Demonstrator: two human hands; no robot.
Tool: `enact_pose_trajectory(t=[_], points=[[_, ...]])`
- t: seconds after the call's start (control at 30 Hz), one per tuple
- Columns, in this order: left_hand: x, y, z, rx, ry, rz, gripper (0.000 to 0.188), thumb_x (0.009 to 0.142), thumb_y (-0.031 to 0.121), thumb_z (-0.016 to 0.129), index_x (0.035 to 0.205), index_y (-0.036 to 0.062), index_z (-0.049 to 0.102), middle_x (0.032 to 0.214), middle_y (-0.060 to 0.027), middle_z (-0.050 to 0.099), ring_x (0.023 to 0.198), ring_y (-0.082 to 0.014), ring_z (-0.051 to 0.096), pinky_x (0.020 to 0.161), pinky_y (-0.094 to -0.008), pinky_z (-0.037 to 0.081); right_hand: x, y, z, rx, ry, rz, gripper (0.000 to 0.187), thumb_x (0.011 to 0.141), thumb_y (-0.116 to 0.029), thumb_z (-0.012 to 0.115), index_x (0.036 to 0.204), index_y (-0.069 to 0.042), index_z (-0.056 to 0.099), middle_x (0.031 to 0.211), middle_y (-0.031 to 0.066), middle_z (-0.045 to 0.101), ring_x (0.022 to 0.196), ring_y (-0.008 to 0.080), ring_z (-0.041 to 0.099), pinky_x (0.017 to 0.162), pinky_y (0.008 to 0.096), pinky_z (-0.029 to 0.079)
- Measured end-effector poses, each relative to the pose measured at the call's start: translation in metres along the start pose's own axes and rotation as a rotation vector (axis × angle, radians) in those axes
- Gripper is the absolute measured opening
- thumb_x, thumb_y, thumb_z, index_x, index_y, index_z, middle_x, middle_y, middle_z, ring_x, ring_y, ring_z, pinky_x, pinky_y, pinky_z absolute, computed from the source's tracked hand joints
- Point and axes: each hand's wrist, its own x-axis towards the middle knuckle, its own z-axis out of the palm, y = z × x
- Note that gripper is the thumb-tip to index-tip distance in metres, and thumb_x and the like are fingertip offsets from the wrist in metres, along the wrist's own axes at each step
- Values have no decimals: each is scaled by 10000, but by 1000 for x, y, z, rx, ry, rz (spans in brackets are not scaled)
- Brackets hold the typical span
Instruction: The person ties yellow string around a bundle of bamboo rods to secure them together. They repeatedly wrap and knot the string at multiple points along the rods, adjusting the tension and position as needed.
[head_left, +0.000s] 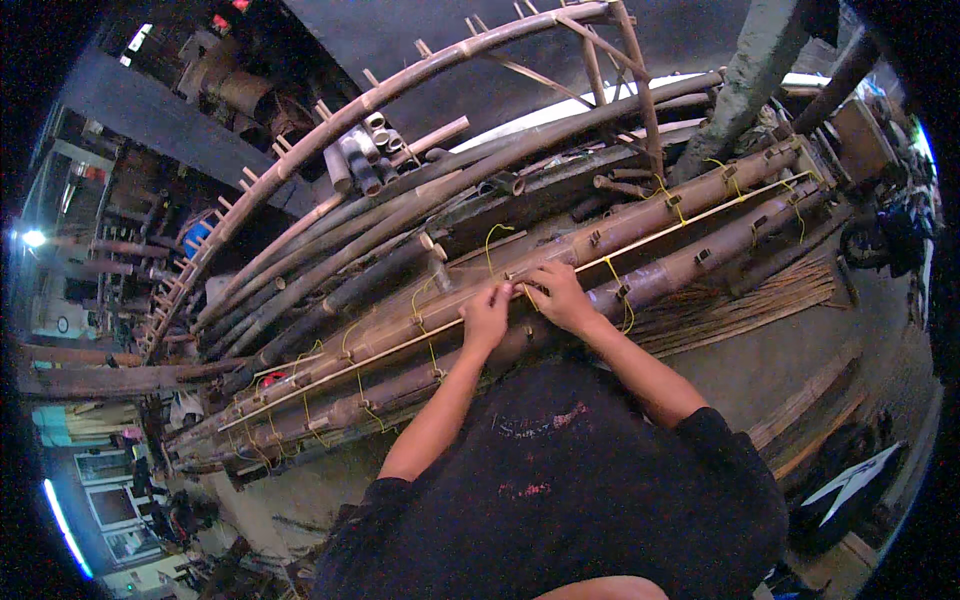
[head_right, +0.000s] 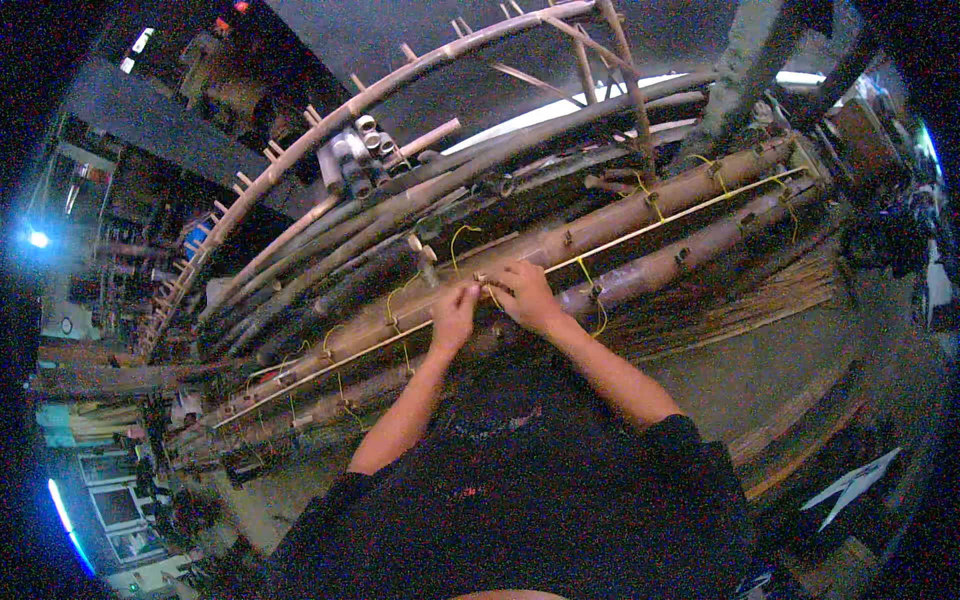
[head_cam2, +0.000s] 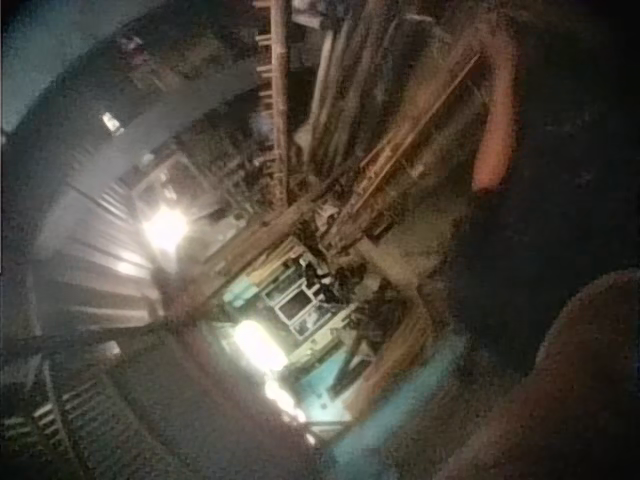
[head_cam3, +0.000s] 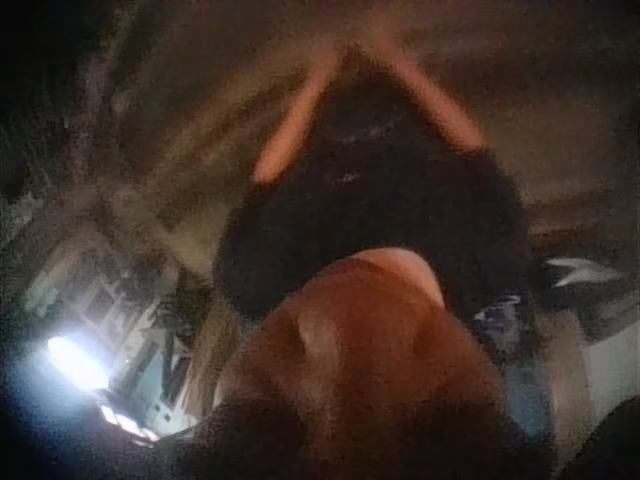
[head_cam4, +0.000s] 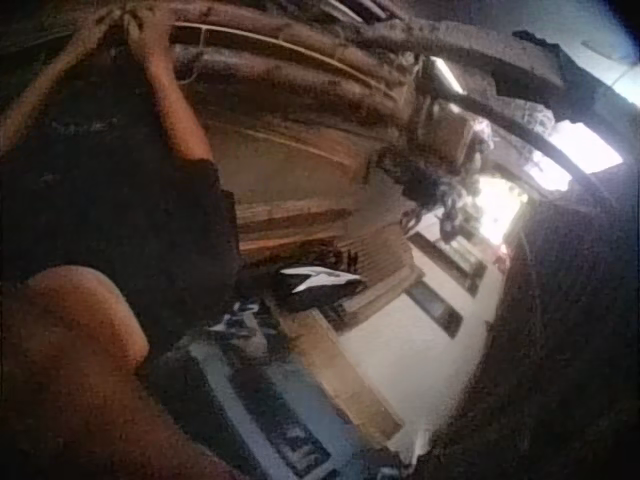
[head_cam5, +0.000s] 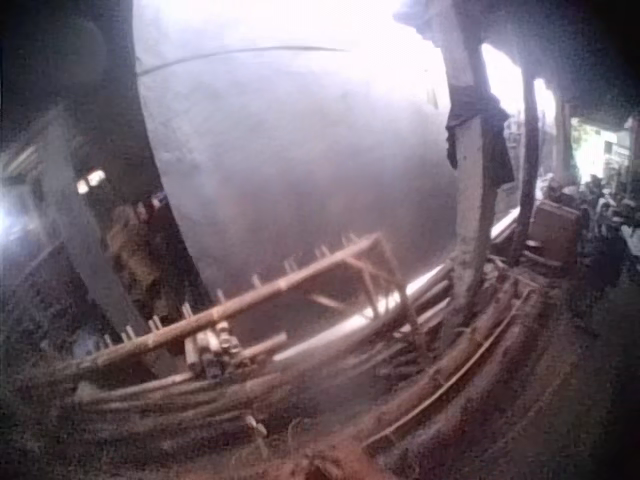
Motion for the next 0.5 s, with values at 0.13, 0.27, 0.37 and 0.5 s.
enact_pose_trajectory(t=[0.13,0.27,0.37,0.5], points=[[0,21,-13,394,-149,32,213,906,189,616,1072,78,691,974,-132,693,909,-288,643,822,-379,481,1,-30,-30,-138,-90,-361,304,780,-148,682,1079,-114,637,1176,82,633,1043,358,604,844,440,494],[-9,29,-13,150,-155,69,264,910,214,614,1144,98,649,932,-101,649,936,-303,588,934,-468,360,1,-27,-22,51,-142,-61,324,845,-153,653,1134,-41,559,1121,174,650,996,406,617,821,461,503],[-25,18,-21,536,-136,448,286,888,213,637,1149,96,642,961,-88,623,957,-277,551,882,-449,355,3,-37,-19,209,108,277,230,895,-184,644,1011,9,600,877,206,658,823,434,633,729,446,505],[-38,21,-12,655,-12,460,223,887,214,639,1063,81,665,1003,-108,600,954,-294,546,844,-415,361,-8,-40,-6,70,-4,177,191,882,-183,660,890,7,653,859,209,623,836,404,614,709,433,484]])
